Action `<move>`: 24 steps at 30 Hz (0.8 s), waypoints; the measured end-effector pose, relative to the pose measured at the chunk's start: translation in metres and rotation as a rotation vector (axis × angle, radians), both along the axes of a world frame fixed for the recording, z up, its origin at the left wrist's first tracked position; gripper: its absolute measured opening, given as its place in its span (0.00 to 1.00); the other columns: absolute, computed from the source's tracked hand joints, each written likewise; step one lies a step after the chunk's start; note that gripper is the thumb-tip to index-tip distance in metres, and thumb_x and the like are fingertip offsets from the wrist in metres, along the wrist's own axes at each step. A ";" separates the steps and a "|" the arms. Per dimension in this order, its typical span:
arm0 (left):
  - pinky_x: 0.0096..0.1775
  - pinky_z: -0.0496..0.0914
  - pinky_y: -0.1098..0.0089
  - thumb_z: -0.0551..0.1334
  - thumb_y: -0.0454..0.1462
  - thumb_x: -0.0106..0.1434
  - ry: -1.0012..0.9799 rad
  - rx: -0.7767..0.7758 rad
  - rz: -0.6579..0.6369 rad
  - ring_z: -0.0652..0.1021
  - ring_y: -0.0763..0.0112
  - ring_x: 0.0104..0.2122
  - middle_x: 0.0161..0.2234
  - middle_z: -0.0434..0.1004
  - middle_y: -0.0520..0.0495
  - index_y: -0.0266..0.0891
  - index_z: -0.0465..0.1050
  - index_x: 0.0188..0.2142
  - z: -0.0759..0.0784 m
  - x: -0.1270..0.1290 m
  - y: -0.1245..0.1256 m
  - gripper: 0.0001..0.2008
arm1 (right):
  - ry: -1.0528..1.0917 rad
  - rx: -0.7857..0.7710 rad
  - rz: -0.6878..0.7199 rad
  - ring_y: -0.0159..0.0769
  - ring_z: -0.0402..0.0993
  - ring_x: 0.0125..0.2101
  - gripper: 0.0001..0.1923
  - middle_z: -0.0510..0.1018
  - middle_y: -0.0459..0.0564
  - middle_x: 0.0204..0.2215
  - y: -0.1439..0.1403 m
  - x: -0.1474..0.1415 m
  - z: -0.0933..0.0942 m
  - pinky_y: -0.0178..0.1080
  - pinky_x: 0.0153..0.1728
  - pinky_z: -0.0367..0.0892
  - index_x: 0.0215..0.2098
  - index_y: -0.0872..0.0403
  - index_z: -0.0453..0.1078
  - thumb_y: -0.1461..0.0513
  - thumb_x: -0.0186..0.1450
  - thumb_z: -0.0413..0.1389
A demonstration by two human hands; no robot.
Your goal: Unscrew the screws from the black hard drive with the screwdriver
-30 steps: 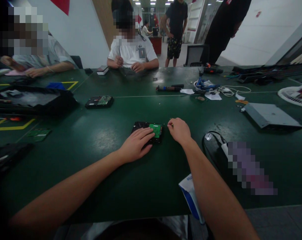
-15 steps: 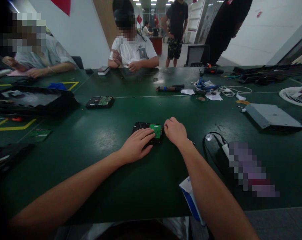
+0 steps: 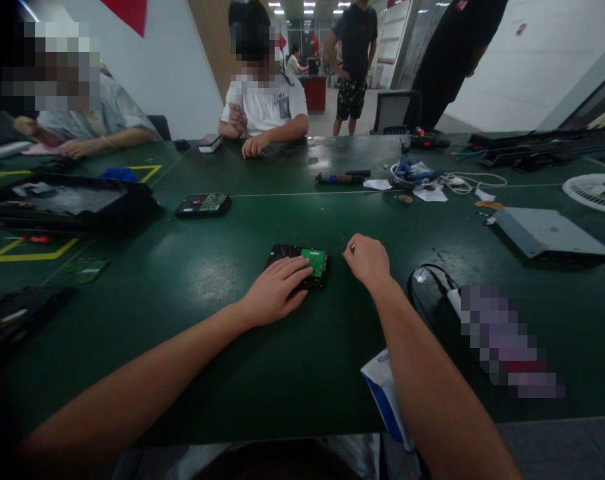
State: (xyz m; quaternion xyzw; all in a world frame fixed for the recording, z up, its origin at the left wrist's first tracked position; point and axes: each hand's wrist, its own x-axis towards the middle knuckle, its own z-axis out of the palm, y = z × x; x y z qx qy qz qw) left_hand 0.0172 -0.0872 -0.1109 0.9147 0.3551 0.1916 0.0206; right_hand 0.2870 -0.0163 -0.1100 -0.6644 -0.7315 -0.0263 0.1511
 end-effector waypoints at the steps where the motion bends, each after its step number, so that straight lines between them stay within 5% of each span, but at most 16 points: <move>1: 0.67 0.58 0.53 0.55 0.43 0.71 -0.001 -0.001 0.003 0.65 0.56 0.66 0.65 0.66 0.39 0.37 0.64 0.64 0.000 0.000 0.000 0.25 | 0.008 0.003 -0.003 0.44 0.78 0.36 0.07 0.82 0.52 0.35 0.001 0.001 -0.001 0.41 0.38 0.65 0.37 0.51 0.75 0.59 0.67 0.55; 6: 0.67 0.57 0.54 0.55 0.43 0.71 0.003 -0.007 0.004 0.65 0.57 0.66 0.66 0.65 0.40 0.37 0.65 0.64 0.001 0.000 0.000 0.25 | 0.075 0.027 0.024 0.43 0.77 0.40 0.10 0.82 0.52 0.40 0.002 0.005 -0.004 0.41 0.42 0.66 0.45 0.51 0.74 0.60 0.67 0.56; 24: 0.67 0.57 0.54 0.55 0.43 0.71 0.003 -0.006 0.000 0.65 0.56 0.66 0.65 0.65 0.39 0.36 0.65 0.64 -0.001 -0.001 0.001 0.25 | 0.034 -0.029 0.130 0.42 0.75 0.42 0.06 0.80 0.51 0.40 -0.007 0.002 0.003 0.42 0.45 0.66 0.40 0.50 0.76 0.60 0.68 0.57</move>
